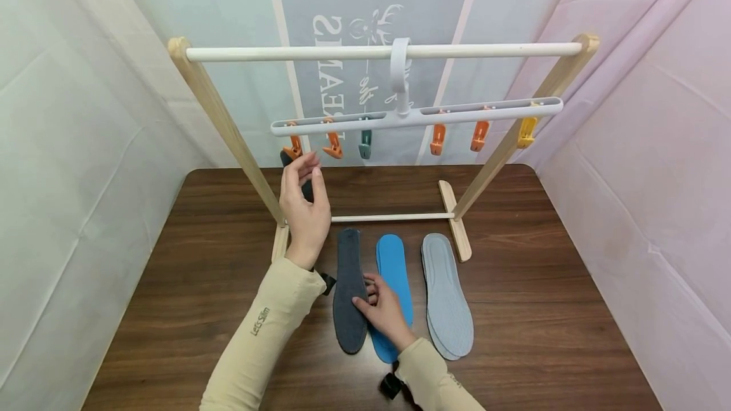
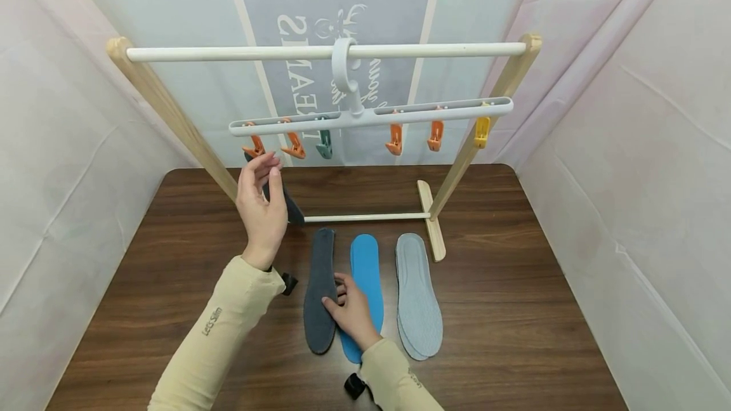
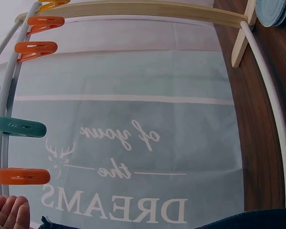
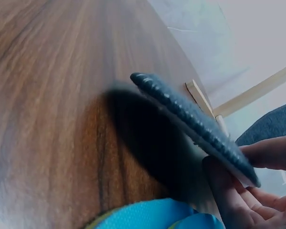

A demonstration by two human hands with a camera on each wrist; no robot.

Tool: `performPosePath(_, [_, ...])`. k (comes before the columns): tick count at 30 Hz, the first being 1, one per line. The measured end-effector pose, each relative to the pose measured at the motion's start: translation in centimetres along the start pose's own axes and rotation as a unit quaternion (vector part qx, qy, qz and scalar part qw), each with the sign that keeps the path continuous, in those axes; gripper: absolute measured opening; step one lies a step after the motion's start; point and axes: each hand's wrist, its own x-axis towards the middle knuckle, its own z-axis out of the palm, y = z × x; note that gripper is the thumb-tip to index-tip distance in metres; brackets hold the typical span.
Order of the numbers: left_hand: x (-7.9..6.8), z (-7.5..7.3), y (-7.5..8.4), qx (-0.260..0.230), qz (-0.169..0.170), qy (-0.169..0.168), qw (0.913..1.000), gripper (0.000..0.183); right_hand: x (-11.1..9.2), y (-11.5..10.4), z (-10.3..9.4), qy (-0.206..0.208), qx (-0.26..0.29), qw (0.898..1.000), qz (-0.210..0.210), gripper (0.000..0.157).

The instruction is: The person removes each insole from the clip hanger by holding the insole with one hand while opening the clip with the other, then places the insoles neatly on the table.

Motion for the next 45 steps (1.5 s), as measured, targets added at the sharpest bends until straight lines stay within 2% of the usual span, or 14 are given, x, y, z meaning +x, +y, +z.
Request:
performPosePath(9, [-0.1, -0.4, -0.3, 0.004, -0.003, 0.014, 0.9999, 0.022, -0.2, -0.6, 0.1, 0.016, -0.066, 0.997, -0.033, 0.050])
performPosePath(13, [-0.1, -0.5, -0.4, 0.006, -0.001, 0.017, 0.9998, 0.022, -0.2, -0.7, 0.1, 0.031, -0.108, 0.992, -0.053, 0.045])
performPosePath(19, [-0.2, -0.6, -0.5, 0.008, -0.001, 0.022, 0.9997, 0.021, -0.1, -0.5, 0.2, 0.037, -0.174, 0.981, -0.078, 0.035])
performPosePath(25, [-0.3, -0.5, -0.6, 0.010, -0.002, 0.027, 0.9996, 0.021, -0.1, -0.3, 0.3, 0.044, -0.250, 0.962, -0.103, 0.025])
performPosePath(45, [-0.3, -1.1, -1.0, -0.001, -0.016, 0.024, 0.9996, 0.022, -0.1, -0.4, 1.2, 0.044, -0.300, 0.945, -0.124, 0.025])
